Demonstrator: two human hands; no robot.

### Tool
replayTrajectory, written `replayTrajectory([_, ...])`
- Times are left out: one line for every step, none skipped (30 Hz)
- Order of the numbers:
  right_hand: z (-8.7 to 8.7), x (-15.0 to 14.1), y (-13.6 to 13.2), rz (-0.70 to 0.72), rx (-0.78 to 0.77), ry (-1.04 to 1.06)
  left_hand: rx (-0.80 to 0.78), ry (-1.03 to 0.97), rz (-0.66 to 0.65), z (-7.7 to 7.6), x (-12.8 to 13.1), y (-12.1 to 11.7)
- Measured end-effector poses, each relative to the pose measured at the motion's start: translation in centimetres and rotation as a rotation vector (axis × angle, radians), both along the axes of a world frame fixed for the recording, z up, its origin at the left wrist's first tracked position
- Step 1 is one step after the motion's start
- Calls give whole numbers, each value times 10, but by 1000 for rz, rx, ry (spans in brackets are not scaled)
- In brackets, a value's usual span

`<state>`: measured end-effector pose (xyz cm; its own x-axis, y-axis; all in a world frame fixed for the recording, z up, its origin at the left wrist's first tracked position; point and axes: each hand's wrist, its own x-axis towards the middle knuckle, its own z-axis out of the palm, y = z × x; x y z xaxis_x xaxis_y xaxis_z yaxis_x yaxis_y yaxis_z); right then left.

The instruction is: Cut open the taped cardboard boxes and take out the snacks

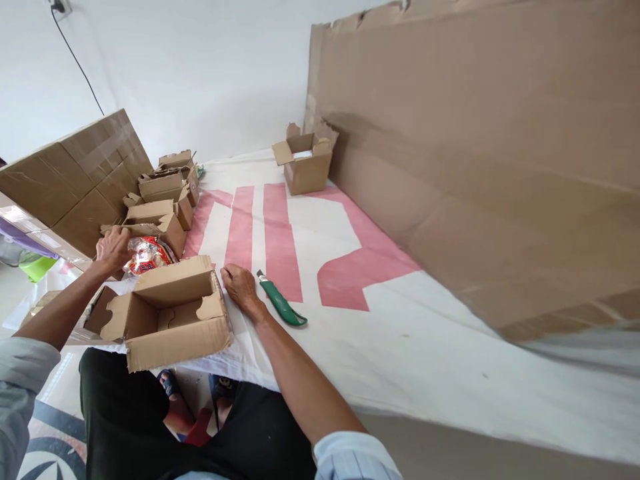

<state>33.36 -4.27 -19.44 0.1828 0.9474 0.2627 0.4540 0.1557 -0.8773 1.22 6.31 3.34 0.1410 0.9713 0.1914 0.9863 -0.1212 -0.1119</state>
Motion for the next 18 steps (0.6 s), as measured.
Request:
replayTrajectory([0, 0, 0, 1, 0, -2, 24, 6, 23, -3, 2, -5])
replayTrajectory([0, 0, 0, 1, -1, -5, 27, -2, 45, -7, 4, -9])
replayTrajectory([1, 0, 0, 1, 0, -7, 8, -15, 69, -12, 4, -13])
replayTrajectory([1, 0, -1, 1, 2, -8, -30, -31, 92, -17, 4, -16])
replayTrajectory([1, 0, -1, 0, 4, -8, -81, -56, 108, -23, 4, -17])
replayTrajectory([2, 0, -1, -2, 6, -6, -136, -94, 114, -30, 3, -18])
replayTrajectory([2, 0, -1, -4, 8, -3, -185, -141, 111, -36, 2, -18])
replayTrajectory([2, 0, -1, -5, 8, 0, -227, -193, 103, -42, 1, -18])
replayTrajectory([3, 0, -1, -7, 8, 3, -255, -242, 91, -48, 0, -17])
replayTrajectory([3, 0, -1, -8, 7, 5, -269, -280, 81, -52, -1, -16])
replayTrajectory([4, 0, -1, -9, 4, 5, -274, -309, 76, -56, -1, -15])
replayTrajectory([4, 0, -1, -9, 0, 2, -278, -332, 76, -59, -1, -13])
replayTrajectory([4, 0, -2, -10, -6, -1, -287, -360, 83, -61, 0, -11])
replayTrajectory([5, 0, -2, -10, -11, -3, -300, -389, 94, -63, 0, -8])
replayTrajectory([5, 0, -2, -10, -16, -4, -314, -418, 109, -64, 1, -6])
replayTrajectory([5, 0, -2, -10, -20, -4, -327, -446, 126, -65, 2, -3])
replayTrajectory([5, 0, -2, -11, -23, -3, -338, -472, 141, -65, 2, 0])
replayTrajectory([5, -1, -2, -11, -24, -1, -346, -498, 153, -66, 3, 2])
